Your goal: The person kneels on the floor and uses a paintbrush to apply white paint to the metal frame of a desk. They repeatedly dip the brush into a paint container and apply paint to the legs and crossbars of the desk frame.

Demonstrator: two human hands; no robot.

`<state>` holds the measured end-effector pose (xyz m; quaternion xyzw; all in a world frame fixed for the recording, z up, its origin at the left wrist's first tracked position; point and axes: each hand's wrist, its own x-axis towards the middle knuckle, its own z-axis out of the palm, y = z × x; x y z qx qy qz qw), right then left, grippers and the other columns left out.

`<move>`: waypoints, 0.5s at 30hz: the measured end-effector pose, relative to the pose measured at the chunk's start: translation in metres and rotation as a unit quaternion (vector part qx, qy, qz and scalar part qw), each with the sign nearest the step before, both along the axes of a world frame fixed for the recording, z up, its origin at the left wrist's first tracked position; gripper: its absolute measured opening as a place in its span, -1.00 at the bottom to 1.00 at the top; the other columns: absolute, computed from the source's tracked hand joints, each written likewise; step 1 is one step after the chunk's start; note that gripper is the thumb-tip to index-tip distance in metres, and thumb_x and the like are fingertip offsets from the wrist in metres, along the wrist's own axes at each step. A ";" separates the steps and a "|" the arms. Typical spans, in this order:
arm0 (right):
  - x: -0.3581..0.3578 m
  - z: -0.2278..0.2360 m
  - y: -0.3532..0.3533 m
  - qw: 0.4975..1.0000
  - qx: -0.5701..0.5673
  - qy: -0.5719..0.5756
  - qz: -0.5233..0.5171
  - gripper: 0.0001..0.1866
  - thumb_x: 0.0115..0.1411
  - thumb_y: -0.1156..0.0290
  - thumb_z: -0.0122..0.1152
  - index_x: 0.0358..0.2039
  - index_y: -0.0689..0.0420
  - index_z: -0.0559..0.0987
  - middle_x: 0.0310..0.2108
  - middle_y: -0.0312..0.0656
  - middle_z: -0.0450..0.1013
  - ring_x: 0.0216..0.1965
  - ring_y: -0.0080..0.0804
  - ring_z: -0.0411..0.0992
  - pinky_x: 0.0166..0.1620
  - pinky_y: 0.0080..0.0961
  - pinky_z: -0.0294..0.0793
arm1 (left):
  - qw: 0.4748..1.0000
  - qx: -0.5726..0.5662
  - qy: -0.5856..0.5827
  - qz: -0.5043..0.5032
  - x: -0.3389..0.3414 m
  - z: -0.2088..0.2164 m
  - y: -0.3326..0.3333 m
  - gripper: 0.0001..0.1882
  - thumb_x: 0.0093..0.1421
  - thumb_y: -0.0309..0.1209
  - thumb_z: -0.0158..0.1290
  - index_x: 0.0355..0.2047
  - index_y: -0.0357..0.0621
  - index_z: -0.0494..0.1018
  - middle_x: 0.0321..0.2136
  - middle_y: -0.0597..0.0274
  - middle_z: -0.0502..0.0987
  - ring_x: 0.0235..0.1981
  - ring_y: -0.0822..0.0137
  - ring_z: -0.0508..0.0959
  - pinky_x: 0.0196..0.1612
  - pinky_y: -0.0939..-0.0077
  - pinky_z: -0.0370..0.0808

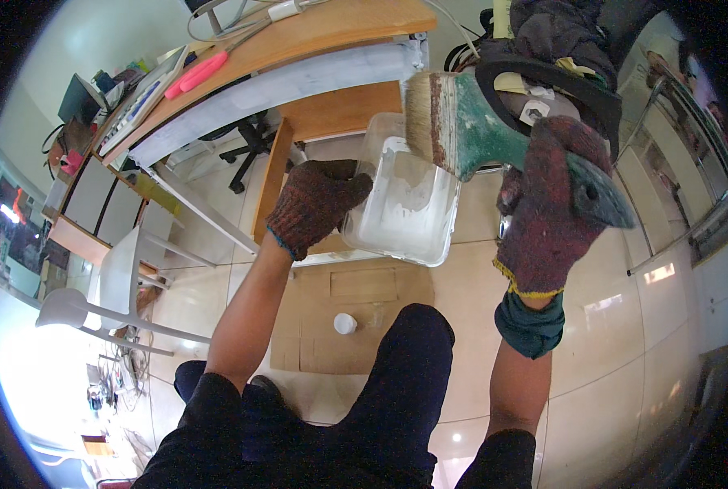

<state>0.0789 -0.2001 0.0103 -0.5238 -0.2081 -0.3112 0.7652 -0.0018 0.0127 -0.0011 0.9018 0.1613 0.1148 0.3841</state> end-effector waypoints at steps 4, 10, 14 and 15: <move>0.013 -0.004 -0.009 0.995 -0.073 -0.019 -0.063 -0.72 0.09 0.40 0.20 -0.20 0.23 0.48 -0.65 -0.23 0.38 -0.78 -0.63 0.25 -0.75 -0.68 0.12 | 0.999 0.037 -0.024 -0.019 0.002 -0.005 0.004 -0.58 0.08 -0.11 0.05 -0.33 -0.27 0.55 -0.64 0.03 0.54 -0.68 0.32 0.52 -0.50 0.42 0.46; -0.002 0.006 0.000 1.000 0.008 0.017 0.014 -0.74 0.08 0.38 0.22 -0.22 0.21 0.48 -0.65 -0.24 0.38 -0.79 -0.63 0.26 -0.75 -0.70 0.12 | 0.998 0.057 -0.022 -0.018 0.005 -0.005 0.003 -0.59 0.08 -0.12 0.03 -0.37 -0.29 0.55 -0.66 0.00 0.53 -0.67 0.28 0.52 -0.50 0.42 0.46; 0.005 0.004 -0.001 0.999 -0.029 -0.001 -0.028 -0.76 0.08 0.38 0.21 -0.25 0.21 0.49 -0.64 -0.24 0.38 -0.78 -0.64 0.25 -0.75 -0.70 0.12 | 0.999 0.042 -0.020 -0.020 0.002 -0.003 0.005 -0.59 0.09 -0.12 0.02 -0.41 -0.29 0.55 -0.68 0.00 0.52 -0.67 0.25 0.52 -0.48 0.40 0.46; 0.002 0.006 -0.002 0.999 -0.027 -0.001 -0.027 -0.77 0.09 0.38 0.20 -0.26 0.21 0.49 -0.64 -0.24 0.39 -0.78 -0.63 0.25 -0.74 -0.70 0.12 | 0.998 0.055 -0.023 -0.023 0.003 -0.004 0.006 -0.59 0.09 -0.12 0.02 -0.43 -0.30 0.55 -0.69 0.00 0.51 -0.68 0.24 0.52 -0.48 0.40 0.46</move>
